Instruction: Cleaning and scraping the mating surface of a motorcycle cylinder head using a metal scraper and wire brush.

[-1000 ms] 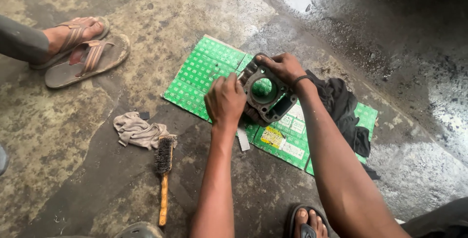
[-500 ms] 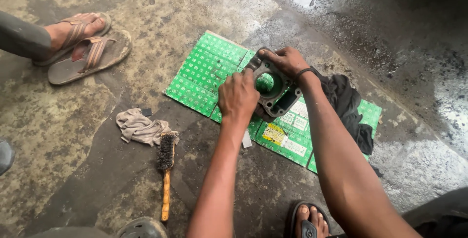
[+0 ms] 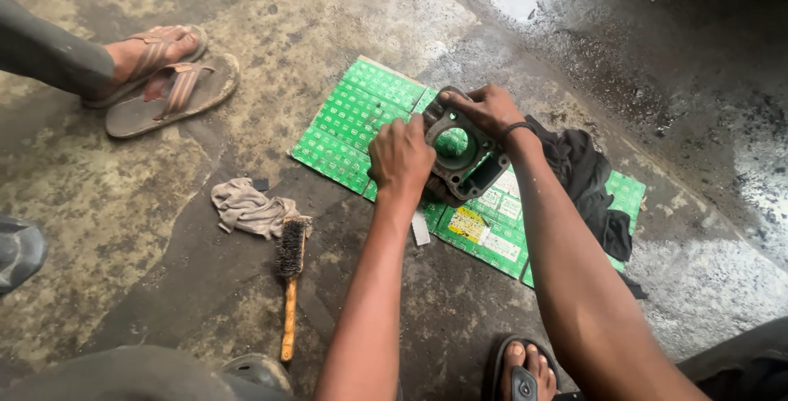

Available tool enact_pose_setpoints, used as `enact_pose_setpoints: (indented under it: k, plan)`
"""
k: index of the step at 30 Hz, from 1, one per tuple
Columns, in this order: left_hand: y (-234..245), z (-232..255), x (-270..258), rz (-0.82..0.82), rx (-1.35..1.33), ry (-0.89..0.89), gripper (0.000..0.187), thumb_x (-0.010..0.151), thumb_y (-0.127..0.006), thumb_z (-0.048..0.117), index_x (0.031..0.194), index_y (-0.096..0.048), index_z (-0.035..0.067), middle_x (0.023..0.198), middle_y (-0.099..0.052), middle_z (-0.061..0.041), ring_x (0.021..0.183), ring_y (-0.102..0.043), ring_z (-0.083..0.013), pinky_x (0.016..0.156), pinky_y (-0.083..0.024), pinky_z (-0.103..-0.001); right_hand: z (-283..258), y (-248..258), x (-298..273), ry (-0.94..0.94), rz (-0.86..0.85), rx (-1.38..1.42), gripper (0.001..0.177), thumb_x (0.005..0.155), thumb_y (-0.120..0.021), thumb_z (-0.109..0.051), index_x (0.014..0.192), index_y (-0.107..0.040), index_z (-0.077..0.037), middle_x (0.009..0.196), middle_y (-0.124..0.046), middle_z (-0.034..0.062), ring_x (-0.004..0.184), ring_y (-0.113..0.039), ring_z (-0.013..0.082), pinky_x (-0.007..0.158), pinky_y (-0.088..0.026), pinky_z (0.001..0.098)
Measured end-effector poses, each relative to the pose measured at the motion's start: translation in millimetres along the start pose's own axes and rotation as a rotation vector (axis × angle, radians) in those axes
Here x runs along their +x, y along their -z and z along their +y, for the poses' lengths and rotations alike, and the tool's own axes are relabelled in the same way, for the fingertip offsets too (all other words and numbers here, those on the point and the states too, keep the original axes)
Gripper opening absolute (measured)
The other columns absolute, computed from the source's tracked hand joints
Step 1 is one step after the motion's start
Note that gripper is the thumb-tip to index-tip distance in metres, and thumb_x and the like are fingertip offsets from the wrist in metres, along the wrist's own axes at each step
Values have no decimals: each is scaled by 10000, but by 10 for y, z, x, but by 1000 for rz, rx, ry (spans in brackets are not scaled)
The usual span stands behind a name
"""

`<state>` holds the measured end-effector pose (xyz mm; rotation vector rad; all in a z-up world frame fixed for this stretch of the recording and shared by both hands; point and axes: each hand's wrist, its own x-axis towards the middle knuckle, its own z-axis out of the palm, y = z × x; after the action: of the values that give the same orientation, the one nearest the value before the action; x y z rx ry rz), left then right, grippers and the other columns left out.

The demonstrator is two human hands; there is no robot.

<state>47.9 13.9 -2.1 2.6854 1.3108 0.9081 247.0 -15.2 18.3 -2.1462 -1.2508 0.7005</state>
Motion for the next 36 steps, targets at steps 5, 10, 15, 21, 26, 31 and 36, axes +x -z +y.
enact_pose_setpoints:
  k: [5,10,15,21,26,31,36]
  plan:
    - [-82,-59,-129,-69,-106,-74,98,841,-702,-28,911,-698,41,719,-679,-113,609,-655,-212,472,-501,-355,-14,-12,1,-28,1,64,729,811,-671,-713,972,-807,-15,773,-746,143,724,-724,256,684,-566,419]
    - [139,-104,4,-66,-77,-100,129,767,-730,15,888,-713,58,721,-696,-134,669,-703,-278,546,-538,-427,-25,-6,-12,28,23,80,732,836,-677,-702,971,-798,7,748,-742,148,706,-720,252,688,-553,419]
    - [193,67,-88,135,-54,2,209,689,-728,33,897,-717,41,748,-702,-171,702,-702,-339,557,-550,-465,8,-28,-121,41,23,99,698,844,-690,-663,979,-800,14,715,-722,161,692,-689,247,665,-539,425]
    - [27,17,-141,-187,-107,-41,101,836,-644,-34,905,-673,33,749,-692,-173,665,-687,-290,502,-554,-417,-56,-19,-156,8,22,72,684,830,-702,-670,942,-806,-4,718,-721,118,666,-694,211,645,-552,399]
    - [93,-76,4,-31,-136,41,52,778,-702,30,809,-668,54,733,-700,-167,679,-697,-321,577,-529,-455,-65,-33,-72,52,34,63,684,830,-701,-683,917,-816,-14,674,-703,119,628,-668,224,616,-525,416]
    - [42,35,-22,-132,-192,219,45,860,-688,49,894,-660,47,712,-687,-136,615,-686,-299,552,-511,-458,-93,-20,-232,31,36,154,667,819,-679,-683,884,-804,-31,641,-693,92,590,-657,195,577,-530,401]
    - [14,37,-88,-42,-66,-87,56,808,-701,47,860,-680,45,751,-683,-181,694,-683,-332,565,-537,-463,119,-91,-107,37,75,45,714,867,-711,-666,886,-782,44,671,-684,169,640,-648,248,617,-512,431]
